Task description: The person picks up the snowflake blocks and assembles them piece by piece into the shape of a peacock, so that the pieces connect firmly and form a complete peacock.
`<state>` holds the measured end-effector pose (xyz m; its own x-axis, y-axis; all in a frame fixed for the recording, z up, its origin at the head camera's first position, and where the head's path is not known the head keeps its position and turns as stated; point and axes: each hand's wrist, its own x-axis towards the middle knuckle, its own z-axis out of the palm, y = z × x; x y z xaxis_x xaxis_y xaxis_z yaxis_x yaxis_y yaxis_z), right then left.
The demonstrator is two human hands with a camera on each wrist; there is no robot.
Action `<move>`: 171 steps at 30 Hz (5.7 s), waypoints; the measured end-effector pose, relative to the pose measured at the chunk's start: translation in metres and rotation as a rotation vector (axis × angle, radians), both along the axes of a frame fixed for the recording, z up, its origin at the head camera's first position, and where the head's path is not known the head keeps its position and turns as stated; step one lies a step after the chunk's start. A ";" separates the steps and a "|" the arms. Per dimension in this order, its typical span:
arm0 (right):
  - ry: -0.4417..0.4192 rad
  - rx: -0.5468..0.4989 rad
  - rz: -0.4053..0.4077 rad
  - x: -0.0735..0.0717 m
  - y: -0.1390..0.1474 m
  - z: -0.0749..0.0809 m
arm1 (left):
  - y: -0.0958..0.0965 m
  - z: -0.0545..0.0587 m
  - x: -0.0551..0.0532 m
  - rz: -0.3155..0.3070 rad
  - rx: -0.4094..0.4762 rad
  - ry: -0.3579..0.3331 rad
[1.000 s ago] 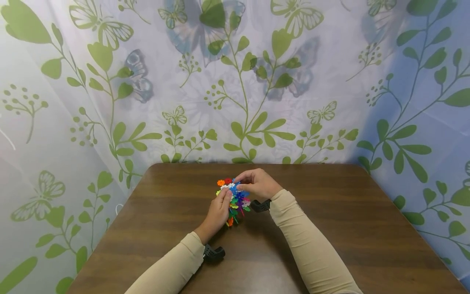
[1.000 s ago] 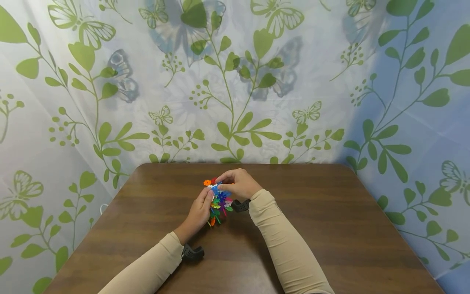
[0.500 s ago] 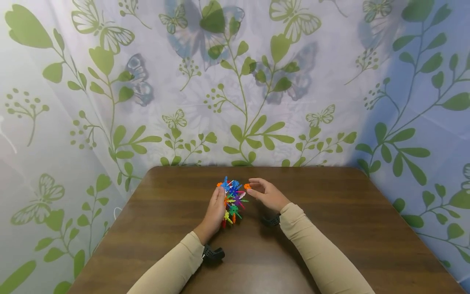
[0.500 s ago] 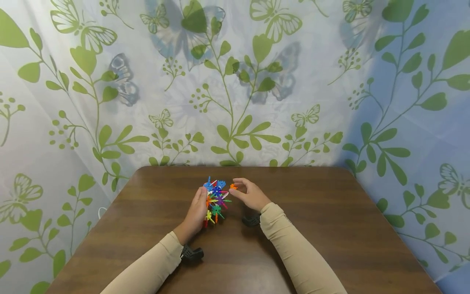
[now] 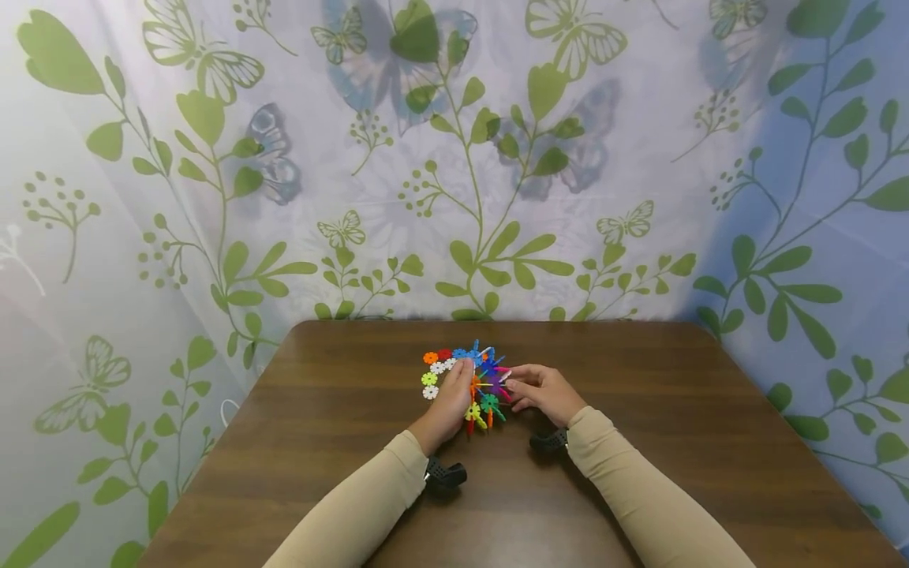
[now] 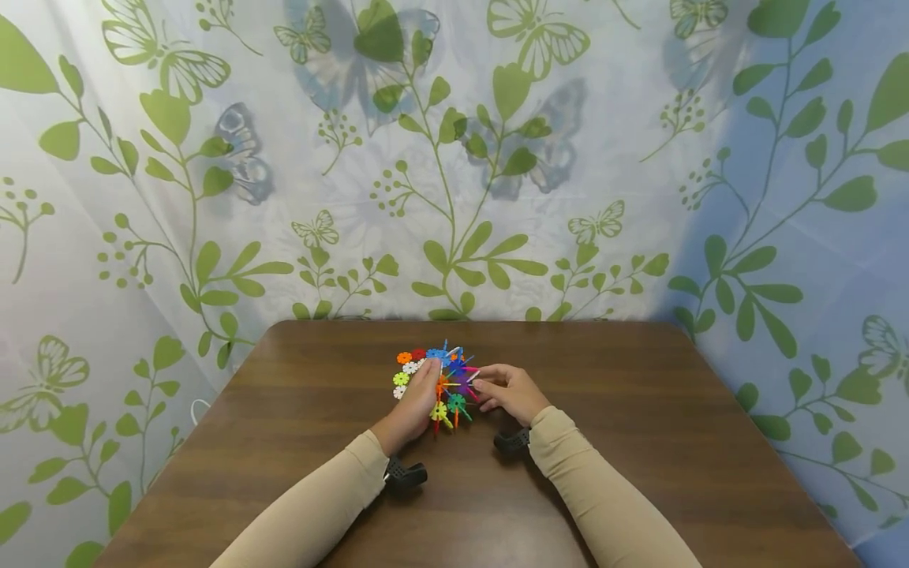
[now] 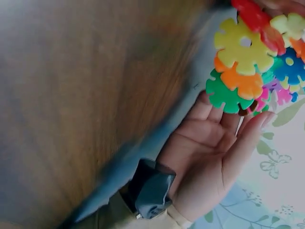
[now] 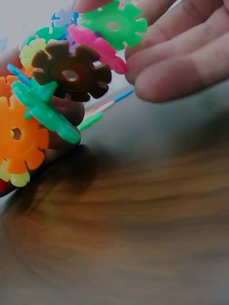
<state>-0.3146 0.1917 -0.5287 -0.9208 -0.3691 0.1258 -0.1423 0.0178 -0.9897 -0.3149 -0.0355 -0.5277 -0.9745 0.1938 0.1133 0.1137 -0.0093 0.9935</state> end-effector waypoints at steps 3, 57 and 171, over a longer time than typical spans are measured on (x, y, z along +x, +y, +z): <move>-0.031 -0.023 -0.065 0.002 0.014 -0.003 | 0.014 0.001 -0.005 -0.015 -0.052 -0.014; 0.023 0.455 -0.485 0.010 0.085 0.012 | 0.109 0.030 -0.009 0.118 -0.565 -0.072; -0.090 -0.211 -0.160 0.029 -0.106 0.008 | -0.083 -0.001 0.026 0.144 -0.452 0.752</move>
<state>-0.2855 0.0858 -0.5210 -0.9763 -0.1922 0.0997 -0.0659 -0.1750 -0.9824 -0.2890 -0.1183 -0.5286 -0.6914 0.2567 0.6753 0.7074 0.4303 0.5607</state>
